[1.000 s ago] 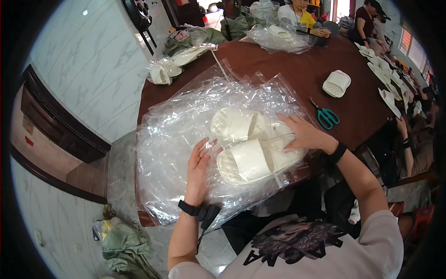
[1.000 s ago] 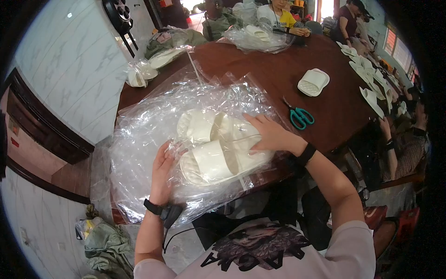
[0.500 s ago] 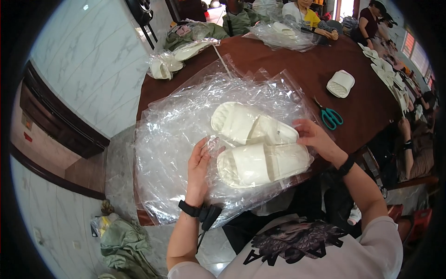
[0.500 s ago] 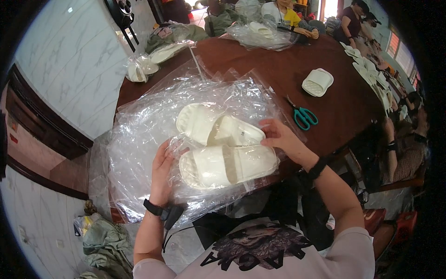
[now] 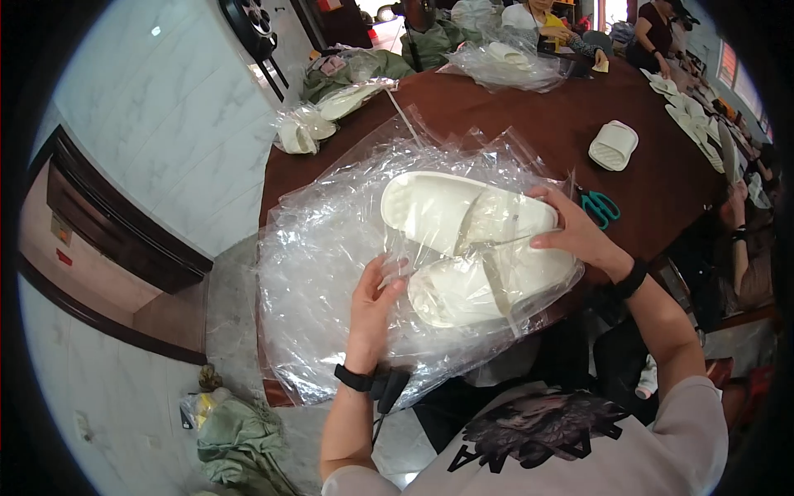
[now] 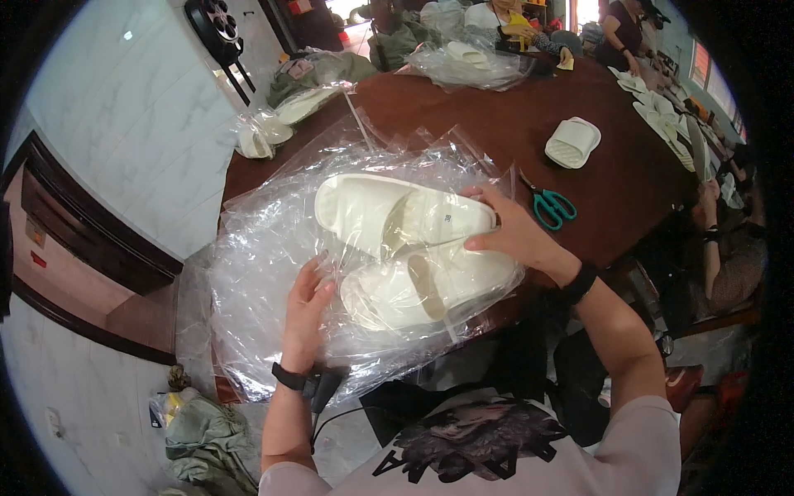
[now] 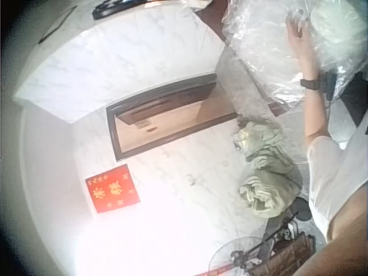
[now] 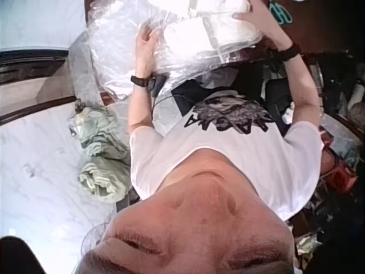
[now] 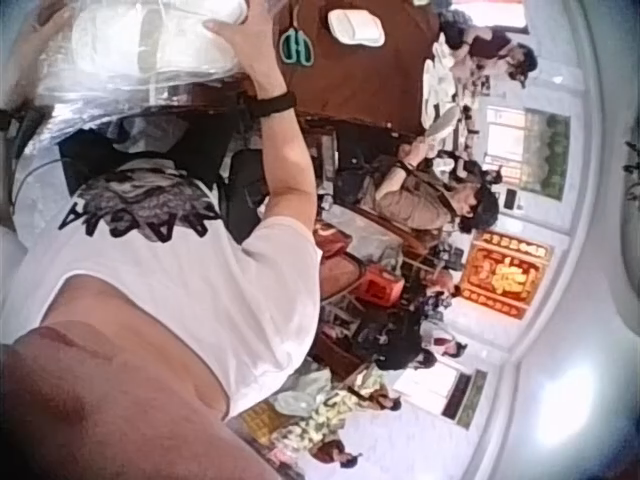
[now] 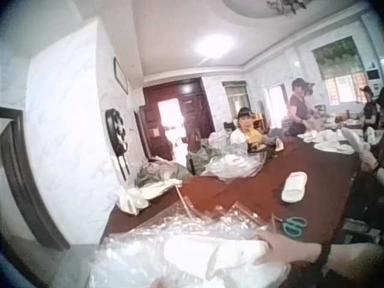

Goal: Trimming excess material from white sandals using scissors and inspecting the finished product.

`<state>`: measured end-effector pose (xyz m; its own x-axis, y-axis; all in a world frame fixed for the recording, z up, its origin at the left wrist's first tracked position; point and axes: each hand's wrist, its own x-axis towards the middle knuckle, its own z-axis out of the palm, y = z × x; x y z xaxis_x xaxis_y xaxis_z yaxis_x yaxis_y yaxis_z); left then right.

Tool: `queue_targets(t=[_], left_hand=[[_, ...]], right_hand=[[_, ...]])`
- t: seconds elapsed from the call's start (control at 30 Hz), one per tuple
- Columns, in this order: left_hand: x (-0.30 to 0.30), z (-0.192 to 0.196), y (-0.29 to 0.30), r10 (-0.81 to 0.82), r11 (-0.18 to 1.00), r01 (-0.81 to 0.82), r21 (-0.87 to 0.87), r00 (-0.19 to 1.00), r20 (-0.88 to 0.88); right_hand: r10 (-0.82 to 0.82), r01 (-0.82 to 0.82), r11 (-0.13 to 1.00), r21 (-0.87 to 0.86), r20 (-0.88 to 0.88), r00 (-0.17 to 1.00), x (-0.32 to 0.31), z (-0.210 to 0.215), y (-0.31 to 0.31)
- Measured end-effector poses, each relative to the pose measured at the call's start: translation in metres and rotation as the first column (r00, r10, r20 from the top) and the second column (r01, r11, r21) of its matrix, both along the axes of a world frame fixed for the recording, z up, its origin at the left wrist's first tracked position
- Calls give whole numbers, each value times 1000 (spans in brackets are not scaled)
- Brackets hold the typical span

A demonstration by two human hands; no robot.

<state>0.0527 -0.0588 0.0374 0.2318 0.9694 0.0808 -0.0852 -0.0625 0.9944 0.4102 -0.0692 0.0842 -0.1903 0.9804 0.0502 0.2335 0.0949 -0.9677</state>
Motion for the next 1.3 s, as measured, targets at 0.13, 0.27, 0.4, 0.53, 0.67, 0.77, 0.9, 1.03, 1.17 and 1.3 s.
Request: queue_targets(t=[0.13,0.27,0.4,0.53,0.67,0.77,0.9,1.03,1.17,1.3], left_hand=[[-7,-15,7,54,998,-51,-43,996,74],[-2,-13,8,94,988,-60,-143,965,243],[-2,5,-3,62,997,-62,40,998,-12],[-1,31,-15,193,942,17,335,789,-583],[9,52,-27,314,907,191,374,284,-906],[0,42,-22,300,880,188,437,493,-817],[10,35,-25,201,949,18,315,734,-649],[-7,13,-29,362,828,123,547,627,-689],[-15,41,-35,346,922,-102,374,652,-675],[-28,58,-24,374,837,192,513,484,-791]], right_hand=[[162,-204,953,224,195,967,-7,-14,-6],[268,-269,963,-21,-25,963,-8,-31,-13],[167,-159,985,63,-136,977,10,-30,-1],[-5,13,996,91,-86,996,18,-53,5],[-66,110,971,212,-206,976,18,-74,9],[-126,173,925,337,-157,980,12,-71,8],[-327,314,919,241,18,945,2,-58,3],[-441,407,873,267,76,894,1,-62,4],[-505,482,828,287,6,863,9,-78,8],[-421,409,885,221,9,907,5,-68,2]])
